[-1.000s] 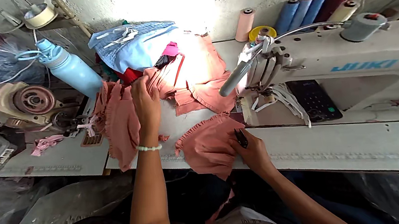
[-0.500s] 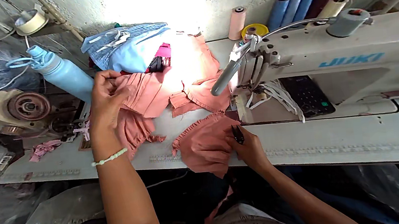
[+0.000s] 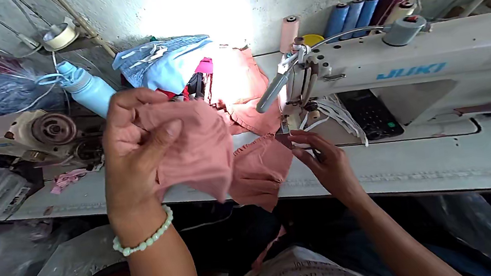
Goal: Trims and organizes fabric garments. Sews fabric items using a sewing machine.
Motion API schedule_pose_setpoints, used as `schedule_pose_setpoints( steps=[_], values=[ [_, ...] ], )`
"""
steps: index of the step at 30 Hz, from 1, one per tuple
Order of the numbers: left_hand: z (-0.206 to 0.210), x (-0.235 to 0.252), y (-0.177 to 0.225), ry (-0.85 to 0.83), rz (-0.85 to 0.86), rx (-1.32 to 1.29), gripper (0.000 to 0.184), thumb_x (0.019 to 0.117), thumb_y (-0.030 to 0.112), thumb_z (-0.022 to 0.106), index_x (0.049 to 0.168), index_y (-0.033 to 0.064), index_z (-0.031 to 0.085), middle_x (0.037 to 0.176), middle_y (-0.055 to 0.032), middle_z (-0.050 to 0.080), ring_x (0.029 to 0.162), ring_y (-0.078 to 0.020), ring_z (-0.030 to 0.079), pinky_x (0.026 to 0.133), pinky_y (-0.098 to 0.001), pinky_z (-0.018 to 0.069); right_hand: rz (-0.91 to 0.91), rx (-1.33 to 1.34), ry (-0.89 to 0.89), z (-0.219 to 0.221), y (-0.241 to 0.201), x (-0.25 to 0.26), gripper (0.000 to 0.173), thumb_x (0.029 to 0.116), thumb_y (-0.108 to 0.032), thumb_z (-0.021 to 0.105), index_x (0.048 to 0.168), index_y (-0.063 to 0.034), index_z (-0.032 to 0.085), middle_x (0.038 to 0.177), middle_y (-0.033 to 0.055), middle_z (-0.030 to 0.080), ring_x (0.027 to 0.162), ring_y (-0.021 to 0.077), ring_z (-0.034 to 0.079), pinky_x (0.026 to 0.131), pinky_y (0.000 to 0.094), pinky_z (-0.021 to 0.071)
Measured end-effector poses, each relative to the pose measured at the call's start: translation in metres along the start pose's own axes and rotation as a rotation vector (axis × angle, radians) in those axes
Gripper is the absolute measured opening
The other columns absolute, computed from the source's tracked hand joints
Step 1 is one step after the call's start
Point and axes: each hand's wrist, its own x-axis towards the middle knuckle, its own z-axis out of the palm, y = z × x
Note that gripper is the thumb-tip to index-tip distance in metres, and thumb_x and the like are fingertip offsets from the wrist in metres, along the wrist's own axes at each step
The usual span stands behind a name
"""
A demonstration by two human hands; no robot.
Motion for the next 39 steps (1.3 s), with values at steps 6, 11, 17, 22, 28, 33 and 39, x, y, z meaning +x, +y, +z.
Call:
schedule_pose_setpoints(
  steps=[6,11,17,22,28,33,39],
  values=[
    [0.069,-0.032,-0.010,-0.146,0.013,-0.169,0.012,0.1000,0.026,0.064,0.099,0.0267,0.076,0.100,0.0179,0.073,0.092,0.0063,0.067,0.082,-0.0145,0.0568,0.280,0.995,-0.392,-0.023,-0.010,-0.021,0.069,0.0879,-0.050,0.076,0.144,-0.0185,0.052,0.111,-0.0065,0.076,0.085,-0.0005,0.070,0.075,0.0176,0.0578],
    [0.119,-0.081,-0.076,0.009,-0.325,-0.076,0.020,0.1006,0.003,0.056,0.106,0.0043,0.076,0.107,0.0002,0.075,0.102,-0.0042,0.069,0.094,-0.0258,0.0567,0.242,0.265,0.136,-0.090,0.000,-0.025,0.032,0.0909,-0.015,0.070,0.122,-0.0153,0.068,0.090,-0.0083,0.071,0.066,-0.0026,0.059,0.057,0.0161,0.0497],
    [0.118,-0.127,-0.138,-0.026,-0.639,0.355,0.040,0.1049,0.012,0.050,0.141,-0.0051,0.056,0.137,-0.0228,0.062,0.125,-0.0272,0.062,0.107,-0.0431,0.0478,0.211,-0.500,-0.004,-0.066,0.020,-0.041,0.025,0.1004,-0.010,0.059,0.118,0.0007,0.073,0.122,0.0223,0.070,0.109,0.0378,0.069,0.092,0.0540,0.0561],
    [0.067,-0.127,-0.143,-0.168,-0.432,0.633,0.040,0.1023,0.019,0.052,0.133,-0.0063,0.059,0.135,-0.0240,0.062,0.124,-0.0342,0.061,0.103,-0.0491,0.0498,-0.057,-0.739,-0.044,0.006,0.045,-0.070,0.039,0.0898,-0.015,0.073,0.128,-0.0047,0.071,0.131,0.0231,0.066,0.109,0.0465,0.067,0.066,0.0518,0.0587],
    [0.013,-0.139,-0.155,-0.418,-0.361,0.699,0.058,0.0916,0.039,0.070,0.136,0.0023,0.065,0.150,-0.0170,0.054,0.143,-0.0367,0.047,0.116,-0.0617,0.0339,-0.120,-0.683,-0.081,-0.010,0.053,-0.070,0.038,0.0912,-0.019,0.071,0.128,-0.0111,0.072,0.131,0.0204,0.067,0.106,0.0430,0.068,0.064,0.0490,0.0584],
    [0.002,-0.106,-0.172,-0.238,-0.304,0.826,0.017,0.0962,0.007,0.066,0.106,-0.0041,0.075,0.112,-0.0199,0.073,0.107,-0.0366,0.069,0.096,-0.0565,0.0525,-0.198,-0.688,-0.128,-0.017,0.053,-0.077,0.038,0.0891,-0.019,0.073,0.127,-0.0153,0.073,0.129,0.0212,0.067,0.101,0.0418,0.069,0.061,0.0457,0.0576],
    [0.042,-0.040,-0.115,-0.114,-0.253,0.935,0.026,0.1034,0.013,0.057,0.116,-0.0062,0.068,0.102,-0.0235,0.068,0.089,-0.0369,0.067,0.079,-0.0573,0.0541,-0.016,-0.623,-0.173,0.038,0.020,-0.052,0.036,0.0947,-0.023,0.070,0.127,-0.0073,0.072,0.129,0.0252,0.064,0.107,0.0436,0.067,0.066,0.0481,0.0603]
  ],
)
